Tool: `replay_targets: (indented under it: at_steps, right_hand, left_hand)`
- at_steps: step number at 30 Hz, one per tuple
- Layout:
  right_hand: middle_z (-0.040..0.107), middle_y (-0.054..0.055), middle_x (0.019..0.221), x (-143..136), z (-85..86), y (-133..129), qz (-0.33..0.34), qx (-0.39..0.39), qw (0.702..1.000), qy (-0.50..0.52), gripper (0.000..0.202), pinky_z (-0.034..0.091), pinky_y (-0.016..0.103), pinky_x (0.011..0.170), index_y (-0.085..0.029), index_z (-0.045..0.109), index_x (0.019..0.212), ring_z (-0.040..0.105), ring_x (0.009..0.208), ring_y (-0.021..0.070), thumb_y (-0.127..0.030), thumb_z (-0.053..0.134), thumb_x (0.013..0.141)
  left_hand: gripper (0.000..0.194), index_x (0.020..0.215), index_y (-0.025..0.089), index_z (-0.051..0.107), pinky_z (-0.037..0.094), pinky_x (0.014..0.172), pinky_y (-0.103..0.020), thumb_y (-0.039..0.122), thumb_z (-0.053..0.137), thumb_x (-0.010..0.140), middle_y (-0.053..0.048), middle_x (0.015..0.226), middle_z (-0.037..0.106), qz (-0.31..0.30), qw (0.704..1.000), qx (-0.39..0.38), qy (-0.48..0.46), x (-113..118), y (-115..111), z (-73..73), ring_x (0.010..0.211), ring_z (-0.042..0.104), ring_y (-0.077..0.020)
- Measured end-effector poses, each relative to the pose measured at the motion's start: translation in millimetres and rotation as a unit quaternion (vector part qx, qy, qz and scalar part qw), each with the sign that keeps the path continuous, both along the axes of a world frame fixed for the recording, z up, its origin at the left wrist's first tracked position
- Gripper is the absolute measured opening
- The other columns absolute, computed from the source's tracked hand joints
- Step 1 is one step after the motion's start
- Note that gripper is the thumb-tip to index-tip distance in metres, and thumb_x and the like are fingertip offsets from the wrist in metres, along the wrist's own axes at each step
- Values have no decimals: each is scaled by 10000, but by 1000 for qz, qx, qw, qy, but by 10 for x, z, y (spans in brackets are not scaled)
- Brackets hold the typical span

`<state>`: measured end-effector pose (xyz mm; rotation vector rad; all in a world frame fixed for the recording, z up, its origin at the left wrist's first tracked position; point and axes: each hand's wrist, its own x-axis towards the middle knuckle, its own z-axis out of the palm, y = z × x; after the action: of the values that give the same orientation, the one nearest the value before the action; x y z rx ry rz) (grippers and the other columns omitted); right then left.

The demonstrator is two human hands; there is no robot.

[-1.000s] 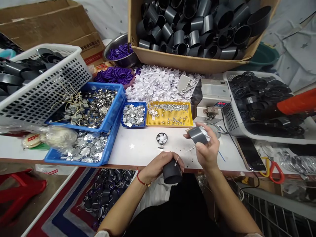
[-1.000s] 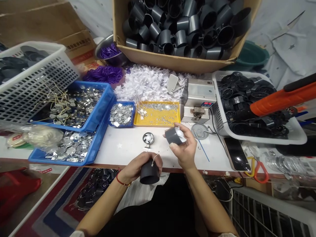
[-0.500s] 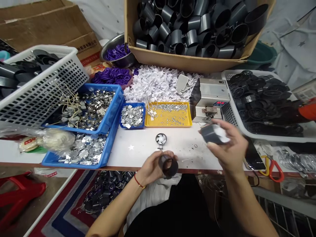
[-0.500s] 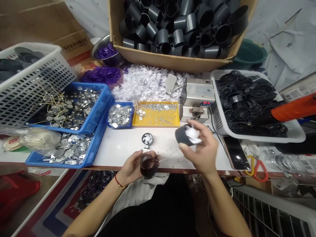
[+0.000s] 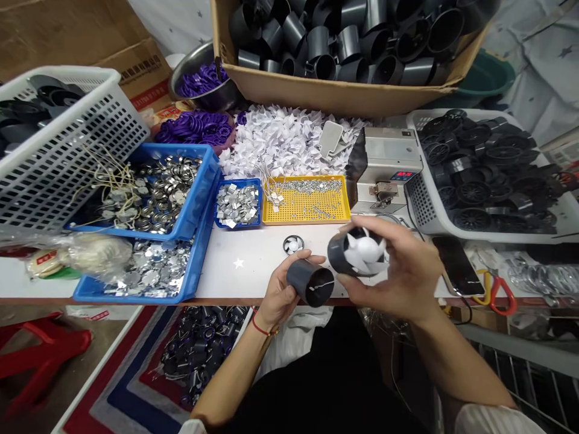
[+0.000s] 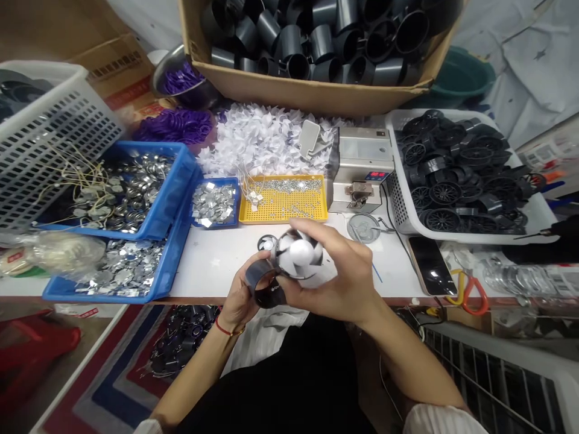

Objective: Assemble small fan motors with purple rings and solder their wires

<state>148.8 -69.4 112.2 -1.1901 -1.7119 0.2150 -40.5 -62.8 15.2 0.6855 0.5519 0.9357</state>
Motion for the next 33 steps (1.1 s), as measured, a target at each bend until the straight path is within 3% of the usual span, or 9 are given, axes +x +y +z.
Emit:
replay_targets:
  at_steps: [8, 13, 20, 25, 29, 33]
  right_hand:
    - [729, 65, 1074, -138, 101, 67, -55, -34, 990, -124, 502, 586, 324, 713, -224, 617, 1182, 715, 894, 247, -357, 703, 706]
    - [740, 66, 971, -223, 163, 74, -75, -52, 978, -188, 440, 540, 310, 624, -215, 623, 1169, 698, 792, 238, -362, 632, 755]
    - [695, 85, 867, -279, 287, 71, -38, -94, 978, -183, 460, 489, 298, 582, -201, 593, 1216, 657, 792, 254, -386, 648, 798]
    - [684, 90, 861, -310, 267, 70, -30, -89, 971, -218, 436, 457, 295, 549, -183, 597, 1218, 628, 695, 215, -397, 598, 838]
    - [676, 72, 872, -323, 257, 50, -34, -82, 973, -214, 408, 453, 273, 566, -215, 585, 1237, 625, 715, 189, -423, 532, 891]
    - [670, 71, 868, -339, 281, 38, -41, -86, 973, -208, 425, 455, 271, 582, -215, 596, 1225, 634, 737, 193, -451, 561, 874]
  left_hand:
    - [702, 1180, 212, 584, 505, 921, -388, 532, 831, 606, -114, 1152, 659, 49, 998, 25, 36, 26, -43, -42, 1053, 642, -278]
    - [636, 1129, 234, 563, 505, 906, -356, 535, 817, 631, -109, 1230, 623, 102, 990, 70, 64, 41, -58, -76, 1093, 622, -260]
    - [667, 1082, 245, 553, 509, 855, -338, 538, 853, 563, -98, 1218, 612, 151, 977, 87, 126, 12, -75, -137, 1082, 612, -267]
    - [736, 1114, 249, 540, 506, 824, -317, 471, 894, 508, -88, 1170, 613, 178, 971, 70, 141, 1, -90, -219, 1035, 616, -256]
    - [818, 1108, 251, 510, 503, 780, -303, 500, 911, 441, -79, 1113, 626, 195, 968, 46, 154, 47, -84, -182, 983, 626, -246]
    - [740, 1015, 255, 479, 493, 745, -260, 594, 866, 482, -23, 1001, 640, 241, 960, 60, 126, 138, -63, -126, 860, 623, -174]
